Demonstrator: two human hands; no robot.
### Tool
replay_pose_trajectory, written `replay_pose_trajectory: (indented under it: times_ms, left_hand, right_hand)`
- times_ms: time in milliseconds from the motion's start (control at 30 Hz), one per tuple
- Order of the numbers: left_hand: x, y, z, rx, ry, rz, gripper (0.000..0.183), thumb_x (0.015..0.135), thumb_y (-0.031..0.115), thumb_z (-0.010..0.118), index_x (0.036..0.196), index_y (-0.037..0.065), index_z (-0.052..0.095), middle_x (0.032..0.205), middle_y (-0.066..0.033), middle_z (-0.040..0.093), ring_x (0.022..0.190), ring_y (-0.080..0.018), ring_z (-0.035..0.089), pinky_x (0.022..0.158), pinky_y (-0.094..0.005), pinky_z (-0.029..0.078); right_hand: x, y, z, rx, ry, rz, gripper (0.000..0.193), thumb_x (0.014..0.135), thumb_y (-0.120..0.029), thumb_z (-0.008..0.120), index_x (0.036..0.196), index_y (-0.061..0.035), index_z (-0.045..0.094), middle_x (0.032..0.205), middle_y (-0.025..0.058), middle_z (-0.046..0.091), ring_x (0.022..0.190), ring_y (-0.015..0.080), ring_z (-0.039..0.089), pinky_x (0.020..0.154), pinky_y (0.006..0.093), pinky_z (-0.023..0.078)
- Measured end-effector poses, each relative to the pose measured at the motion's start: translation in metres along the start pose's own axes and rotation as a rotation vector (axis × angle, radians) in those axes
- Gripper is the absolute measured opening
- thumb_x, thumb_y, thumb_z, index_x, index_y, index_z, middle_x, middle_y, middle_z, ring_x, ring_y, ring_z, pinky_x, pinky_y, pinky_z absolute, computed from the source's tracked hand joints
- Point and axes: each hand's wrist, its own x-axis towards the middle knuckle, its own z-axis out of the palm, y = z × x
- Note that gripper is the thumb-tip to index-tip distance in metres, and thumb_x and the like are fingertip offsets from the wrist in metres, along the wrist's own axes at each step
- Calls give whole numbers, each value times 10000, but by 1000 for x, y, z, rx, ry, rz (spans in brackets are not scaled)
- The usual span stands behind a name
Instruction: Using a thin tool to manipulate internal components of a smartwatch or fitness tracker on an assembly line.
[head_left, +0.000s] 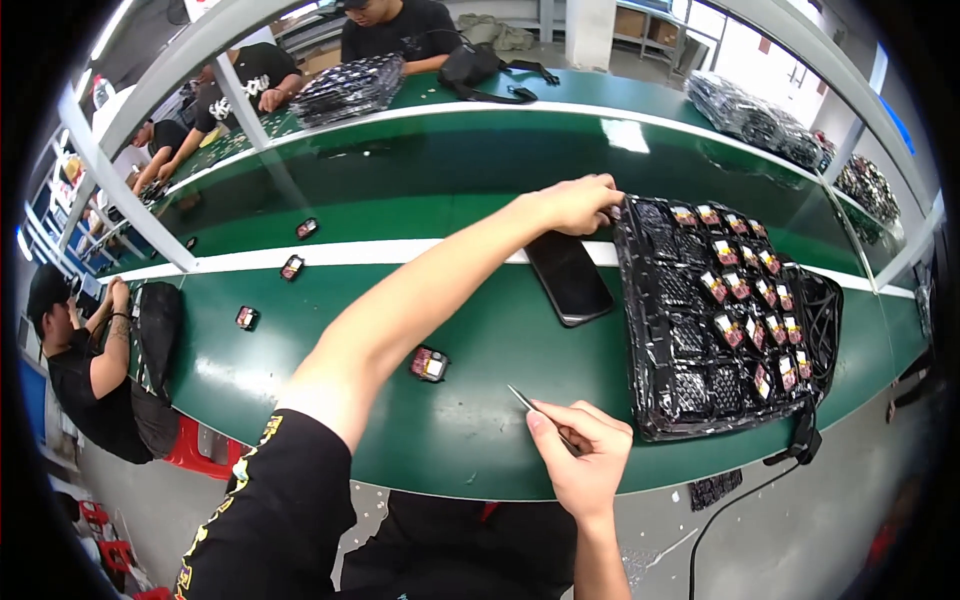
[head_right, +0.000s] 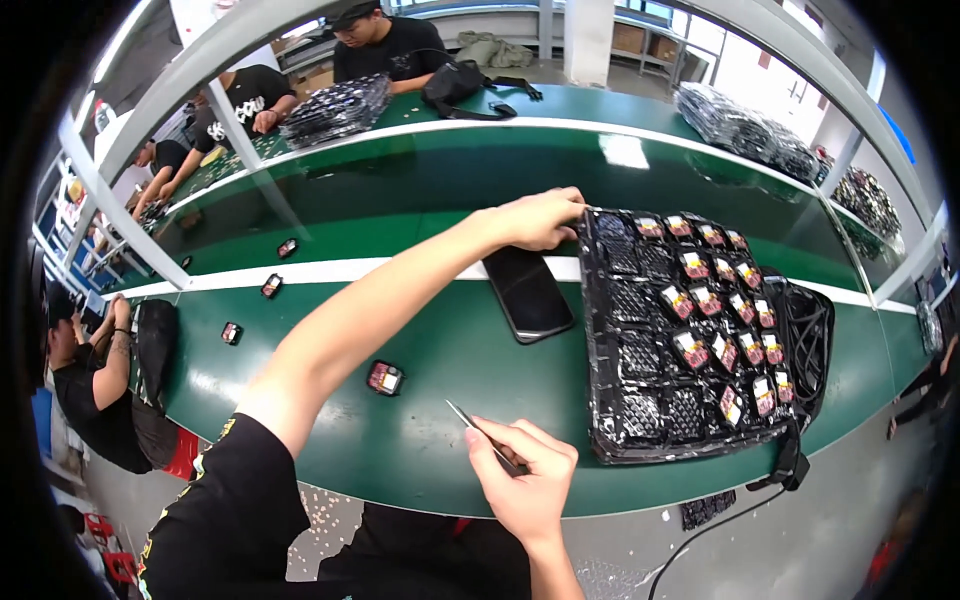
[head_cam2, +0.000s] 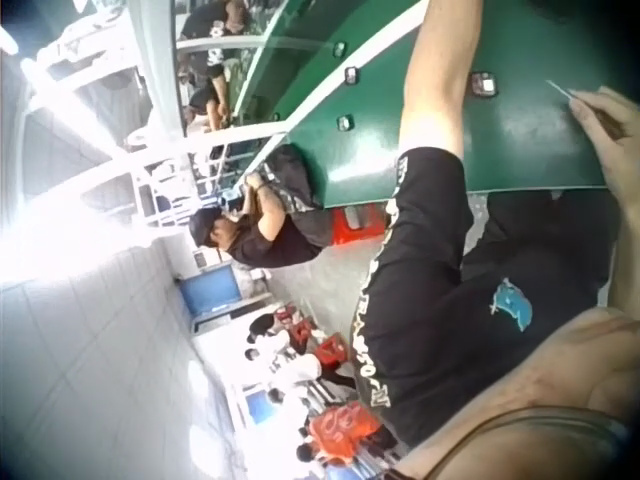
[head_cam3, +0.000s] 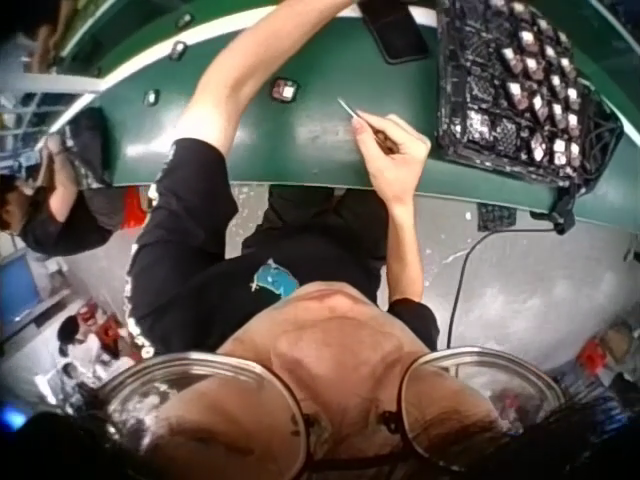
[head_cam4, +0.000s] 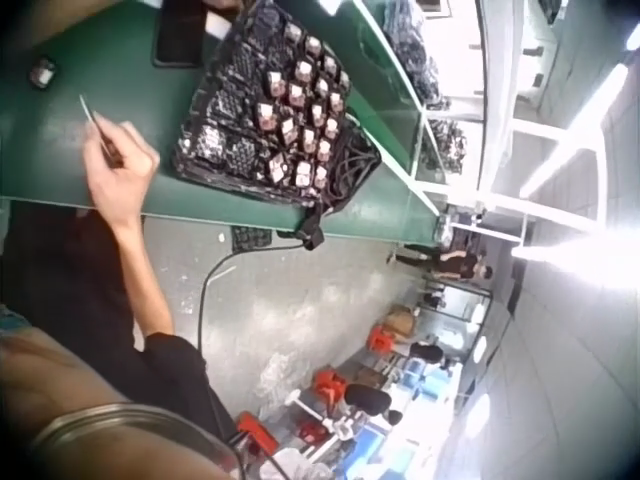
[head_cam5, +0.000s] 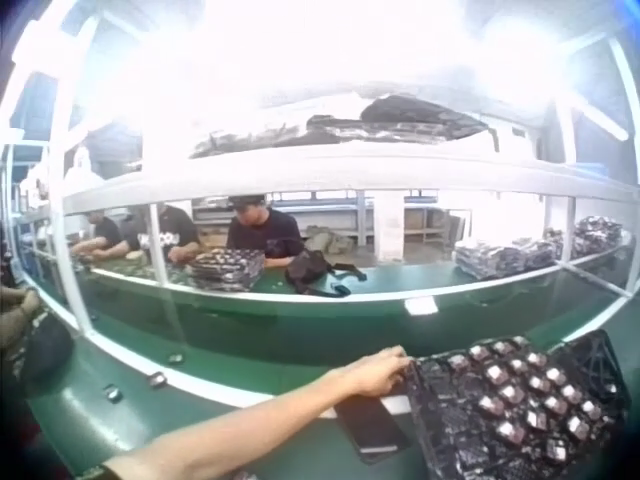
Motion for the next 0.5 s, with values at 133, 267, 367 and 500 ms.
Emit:
replay_pose_trajectory:
  times_ms: [133,267,367,500]
  left_hand:
    - [7,9,1,-5,-41,-25,404,967,197,822,1333,102,681,1355,-171,672,1334,-404,611,1095,-502,529]
    - [2,18,-3,-95,-44,-136,413,981,199,809,1352,102,655,1281,-161,680,1312,-382,624,1080,-491,526]
    - [-5,9,-9,-87,-47,-147,414,992,176,789,1379,98,664,1280,-149,675,1332,-365,615,1094,-485,521]
    - [-13,6,-20,-31,-172,-181,492,997,199,776,1462,89,663,1386,-137,636,1374,-345,601,1139,-468,516]
  right_hand:
    - [-5,12,-1,29,24,18,196,900,48,858,1096,28,863,686,-32,616,599,6,464,533,213,302]
    - [-4,11,3,62,11,23,186,910,61,850,1095,40,859,712,-30,635,615,-2,472,542,196,309]
    - [-3,11,2,94,40,21,169,922,70,844,1091,54,853,750,-32,653,633,-8,486,552,181,319]
    - [-3,10,0,82,43,41,169,928,66,846,1097,53,852,746,-35,646,639,-9,490,555,181,323]
